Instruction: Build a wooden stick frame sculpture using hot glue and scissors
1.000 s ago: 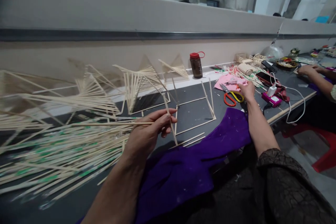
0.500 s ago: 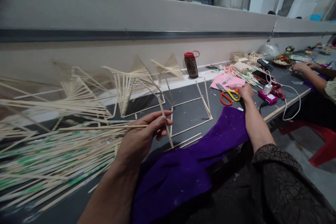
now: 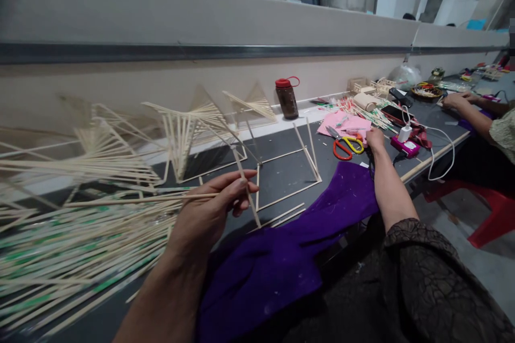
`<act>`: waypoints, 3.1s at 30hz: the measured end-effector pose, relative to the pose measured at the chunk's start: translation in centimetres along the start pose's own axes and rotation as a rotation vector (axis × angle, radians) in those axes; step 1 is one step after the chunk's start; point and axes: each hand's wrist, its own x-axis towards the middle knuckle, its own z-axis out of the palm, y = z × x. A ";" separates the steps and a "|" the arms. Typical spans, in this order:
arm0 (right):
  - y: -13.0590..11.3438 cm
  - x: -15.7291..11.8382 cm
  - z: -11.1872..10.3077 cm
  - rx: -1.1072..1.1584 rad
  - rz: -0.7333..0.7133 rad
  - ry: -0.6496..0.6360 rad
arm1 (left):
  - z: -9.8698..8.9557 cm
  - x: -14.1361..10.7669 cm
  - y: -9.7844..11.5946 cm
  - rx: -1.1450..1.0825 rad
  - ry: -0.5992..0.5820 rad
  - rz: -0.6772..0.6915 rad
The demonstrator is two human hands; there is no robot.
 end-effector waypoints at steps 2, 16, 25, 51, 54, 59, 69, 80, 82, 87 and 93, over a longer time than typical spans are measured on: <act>0.0 0.0 -0.3 -0.030 0.003 0.000 | 0.1 -0.1 0.2 0.004 0.001 0.003; 2.4 -5.3 -3.0 -0.287 -0.407 -0.001 | 0.2 -0.1 0.2 0.013 -0.013 0.010; 2.6 -5.8 -2.8 -0.396 -0.515 0.038 | 0.0 -0.1 0.0 -0.057 -0.031 -0.012; -12.5 -23.1 -1.2 0.353 -1.829 0.242 | 0.3 0.4 0.4 -0.574 -0.057 -0.304; -13.8 -23.2 -0.3 0.403 -1.667 0.026 | 0.4 0.6 0.4 -0.628 -0.046 -0.307; -14.0 -23.3 -0.3 0.502 -1.661 0.077 | -0.4 0.7 0.6 -0.384 -0.047 -0.197; -13.3 -21.8 -0.2 0.846 -1.130 -0.349 | -4.2 -1.5 -1.8 0.519 0.101 -0.187; -13.8 -21.4 2.1 0.814 -1.021 -0.649 | -3.7 -1.0 -4.9 0.719 0.019 -0.275; -13.9 -21.3 2.6 0.803 -1.031 -0.647 | -3.8 -0.7 -5.4 0.712 0.020 -0.278; -14.3 -21.6 3.3 0.775 -1.060 -0.640 | -4.0 -0.3 -6.3 0.640 0.035 -0.282; -14.6 -21.9 3.2 0.726 -1.091 -0.620 | -3.9 -0.3 -6.5 0.650 0.053 -0.274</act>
